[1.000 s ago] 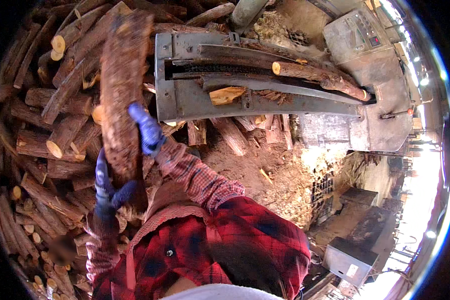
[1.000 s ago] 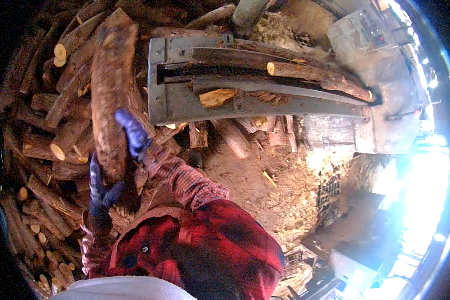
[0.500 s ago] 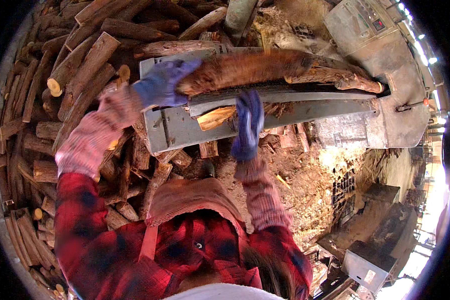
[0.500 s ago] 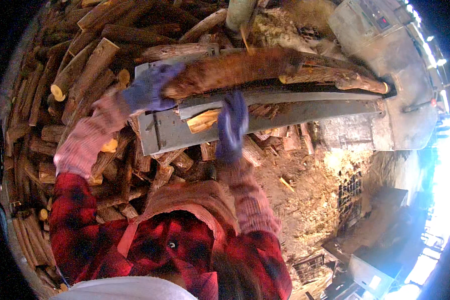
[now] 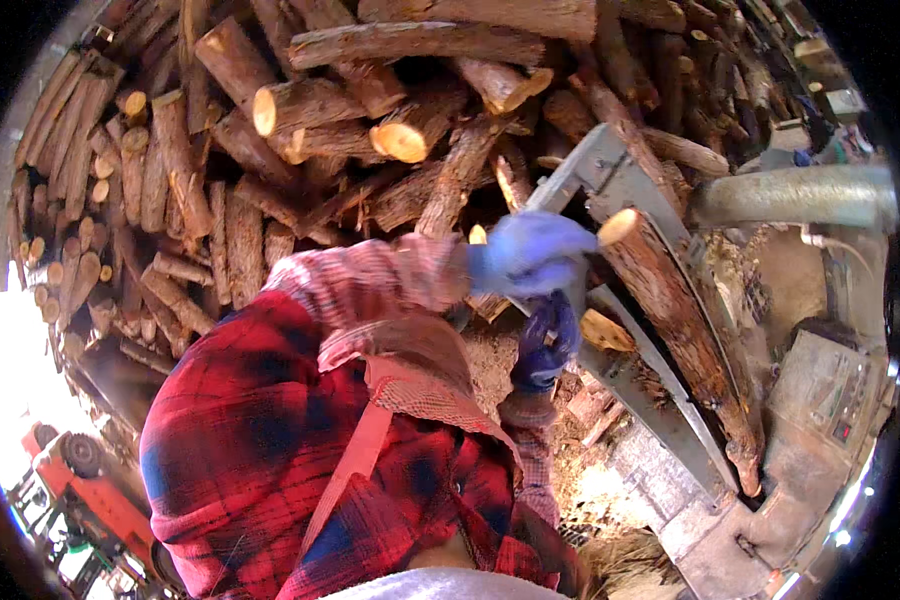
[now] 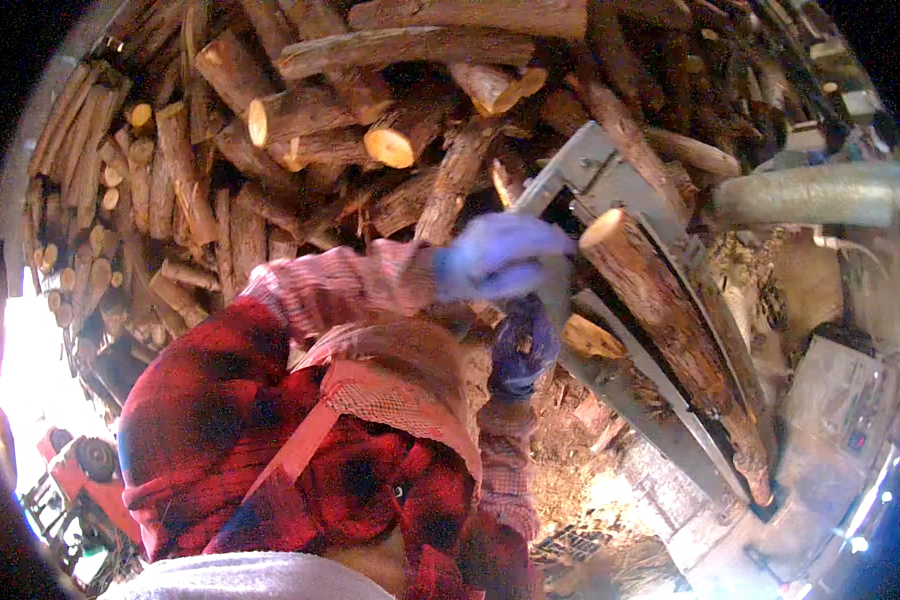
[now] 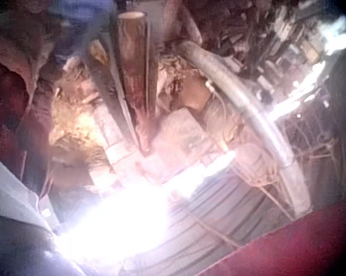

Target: The person picks up logs from a large pile and feeds them into a wood chipper machine. They handle the logs one by one, positioning them into the machine's intake chute to be processed.

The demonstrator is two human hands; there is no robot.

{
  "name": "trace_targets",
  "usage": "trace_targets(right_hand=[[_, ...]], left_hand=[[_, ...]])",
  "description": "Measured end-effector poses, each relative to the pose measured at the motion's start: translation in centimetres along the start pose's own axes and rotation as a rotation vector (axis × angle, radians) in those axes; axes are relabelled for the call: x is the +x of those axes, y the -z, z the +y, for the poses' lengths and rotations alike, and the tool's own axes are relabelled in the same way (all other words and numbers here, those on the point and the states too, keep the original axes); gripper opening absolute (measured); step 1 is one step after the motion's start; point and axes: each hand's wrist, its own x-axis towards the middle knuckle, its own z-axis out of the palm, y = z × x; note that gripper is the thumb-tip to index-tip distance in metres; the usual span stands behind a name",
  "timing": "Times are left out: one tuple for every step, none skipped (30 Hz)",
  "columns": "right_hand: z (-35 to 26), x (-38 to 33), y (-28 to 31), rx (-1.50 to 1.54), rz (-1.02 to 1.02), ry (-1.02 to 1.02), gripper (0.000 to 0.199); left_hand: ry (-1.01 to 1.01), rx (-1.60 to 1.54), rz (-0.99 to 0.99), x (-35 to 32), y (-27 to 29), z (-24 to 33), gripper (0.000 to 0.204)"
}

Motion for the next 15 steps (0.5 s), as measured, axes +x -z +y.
trace_targets(right_hand=[[-0.9,0.9,-0.9,-0.017,-0.013,0.035,0.022],[0.1,0.9,-2.3,0.030,-0.034,0.087,0.023],[0.3,1.3,-3.1,0.027,-0.103,0.067,0.024],[0.5,1.6,-3.7,0.016,-0.160,0.044,0.024],[0.6,1.8,-4.5,0.007,-0.219,0.016,0.024],[1.1,1.9,-5.6,-0.078,-0.136,0.104,0.024],[0.8,2.2,-6.2,-0.108,-0.106,0.120,0.024],[0.4,2.7,-6.4,-0.140,-0.075,0.140,0.025],[0.1,3.1,-6.6,-0.167,-0.043,0.161,0.025],[0.8,2.8,-6.9,-0.194,-0.022,0.229,0.027],[0.7,2.7,-6.8,-0.192,-0.080,0.197,0.029],[0.4,2.6,-6.2,-0.200,-0.128,0.162,0.030],[0.5,2.6,-6.1,-0.210,-0.169,0.123,0.031],[1.2,2.8,-6.0,-0.222,-0.173,0.201,0.035],[1.1,2.8,-6.1,-0.222,-0.157,0.187,0.036]], left_hand=[[0.203,-0.114,0.025,-4.2,2.1,-1.3,0.049],[0.498,-0.145,0.083,-8.9,3.6,-3.0,0.050],[0.783,-0.174,0.145,-12.7,5.1,-4.9,0.051],[0.655,0.148,0.138,-14.9,7.2,-7.1,0.055],[0.522,0.468,0.124,-16.0,10.1,-9.3,0.059],[0.456,0.600,0.150,-14.9,13.3,-10.8,0.066],[0.383,0.728,0.178,-12.6,17.0,-12.2,0.073],[0.400,0.927,0.107,-9.7,20.7,-13.5,0.079],[0.416,1.131,0.034,-7.3,24.2,-15.0,0.085],[0.367,1.288,0.010,-5.9,26.8,-17.3,0.089],[0.310,1.440,-0.017,-4.7,29.2,-19.7,0.092],[0.348,1.479,-0.134,-3.1,31.2,-21.9,0.093],[0.377,1.515,-0.254,-1.6,32.9,-24.0,0.094],[0.405,1.543,-0.380,-0.3,33.5,-25.5,0.095],[0.501,1.480,-0.466,0.8,33.5,-25.8,0.090]])
